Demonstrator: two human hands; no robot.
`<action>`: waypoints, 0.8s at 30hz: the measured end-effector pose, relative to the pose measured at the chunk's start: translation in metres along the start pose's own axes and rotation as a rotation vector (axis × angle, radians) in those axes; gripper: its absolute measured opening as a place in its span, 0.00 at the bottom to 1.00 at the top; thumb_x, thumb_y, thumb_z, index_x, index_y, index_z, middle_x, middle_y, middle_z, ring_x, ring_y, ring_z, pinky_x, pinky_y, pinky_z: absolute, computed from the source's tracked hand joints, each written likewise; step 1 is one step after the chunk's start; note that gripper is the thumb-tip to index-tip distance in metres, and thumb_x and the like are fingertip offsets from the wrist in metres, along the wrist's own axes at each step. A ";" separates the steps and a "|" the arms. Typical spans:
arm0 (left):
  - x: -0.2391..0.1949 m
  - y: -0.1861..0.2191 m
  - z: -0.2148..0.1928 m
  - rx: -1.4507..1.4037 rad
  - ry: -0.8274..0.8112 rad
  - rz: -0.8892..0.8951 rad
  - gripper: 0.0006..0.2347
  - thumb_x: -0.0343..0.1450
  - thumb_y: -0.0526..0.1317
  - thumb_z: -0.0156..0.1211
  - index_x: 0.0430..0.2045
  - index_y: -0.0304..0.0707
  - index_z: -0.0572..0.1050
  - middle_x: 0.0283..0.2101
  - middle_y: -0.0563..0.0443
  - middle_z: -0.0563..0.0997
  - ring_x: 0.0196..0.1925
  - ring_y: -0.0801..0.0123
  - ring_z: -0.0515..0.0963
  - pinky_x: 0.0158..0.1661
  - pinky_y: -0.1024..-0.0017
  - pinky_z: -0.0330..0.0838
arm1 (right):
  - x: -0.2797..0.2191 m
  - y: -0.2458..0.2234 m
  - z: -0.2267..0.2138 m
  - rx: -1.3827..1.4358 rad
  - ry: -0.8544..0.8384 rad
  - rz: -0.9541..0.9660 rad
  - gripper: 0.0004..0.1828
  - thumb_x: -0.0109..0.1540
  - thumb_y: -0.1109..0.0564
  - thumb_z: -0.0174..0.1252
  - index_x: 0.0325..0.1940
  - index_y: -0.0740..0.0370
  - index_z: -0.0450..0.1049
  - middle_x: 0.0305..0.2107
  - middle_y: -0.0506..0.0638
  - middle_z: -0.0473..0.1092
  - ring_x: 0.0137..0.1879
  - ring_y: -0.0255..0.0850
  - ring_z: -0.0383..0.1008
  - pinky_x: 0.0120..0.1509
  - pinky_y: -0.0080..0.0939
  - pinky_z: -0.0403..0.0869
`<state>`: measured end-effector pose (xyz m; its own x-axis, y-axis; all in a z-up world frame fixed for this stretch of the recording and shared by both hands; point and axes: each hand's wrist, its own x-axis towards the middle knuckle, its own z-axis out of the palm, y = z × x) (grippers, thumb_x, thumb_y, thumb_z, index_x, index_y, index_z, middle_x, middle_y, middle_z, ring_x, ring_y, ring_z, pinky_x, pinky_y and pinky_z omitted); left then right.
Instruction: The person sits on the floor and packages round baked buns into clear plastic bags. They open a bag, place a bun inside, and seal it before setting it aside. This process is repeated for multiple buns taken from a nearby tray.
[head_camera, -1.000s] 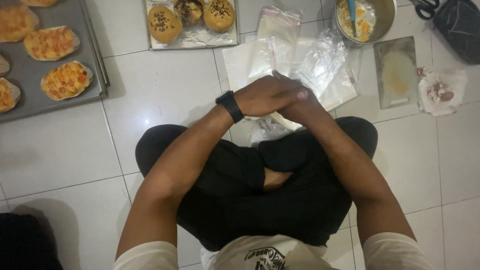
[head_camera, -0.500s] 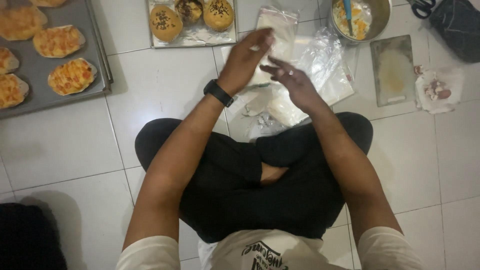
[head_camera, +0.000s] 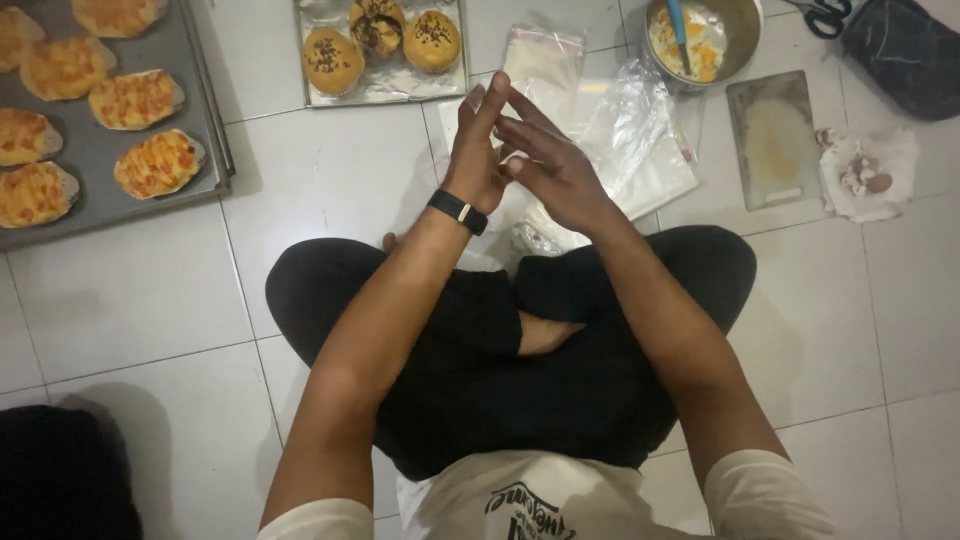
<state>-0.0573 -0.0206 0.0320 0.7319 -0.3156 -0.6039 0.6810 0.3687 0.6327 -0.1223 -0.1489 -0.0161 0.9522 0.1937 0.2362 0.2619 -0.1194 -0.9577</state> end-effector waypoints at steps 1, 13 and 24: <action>0.008 0.000 -0.004 -0.004 -0.001 0.003 0.56 0.44 0.65 0.61 0.72 0.49 0.49 0.76 0.46 0.57 0.72 0.46 0.65 0.58 0.55 0.69 | 0.006 -0.005 0.000 -0.003 -0.004 -0.001 0.24 0.74 0.47 0.52 0.74 0.52 0.63 0.77 0.59 0.47 0.83 0.53 0.51 0.84 0.60 0.63; 0.099 0.001 -0.049 -0.423 -0.172 0.145 0.40 0.54 0.48 0.76 0.63 0.53 0.62 0.73 0.41 0.53 0.60 0.26 0.75 0.54 0.44 0.74 | 0.069 -0.011 0.003 -0.324 -0.146 -0.139 0.13 0.71 0.60 0.54 0.57 0.69 0.73 0.55 0.62 0.73 0.57 0.53 0.77 0.63 0.49 0.76; 0.129 0.035 -0.069 -0.451 -0.230 0.396 0.18 0.63 0.49 0.77 0.41 0.49 0.75 0.50 0.57 0.72 0.57 0.42 0.75 0.49 0.60 0.76 | 0.127 -0.018 0.004 -0.373 -0.197 -0.064 0.22 0.72 0.54 0.55 0.69 0.64 0.68 0.60 0.64 0.72 0.64 0.54 0.74 0.59 0.47 0.75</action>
<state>0.0595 0.0117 -0.0574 0.9462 -0.2416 -0.2152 0.3186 0.8113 0.4902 -0.0072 -0.1180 0.0304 0.8933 0.3904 0.2228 0.3932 -0.4385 -0.8082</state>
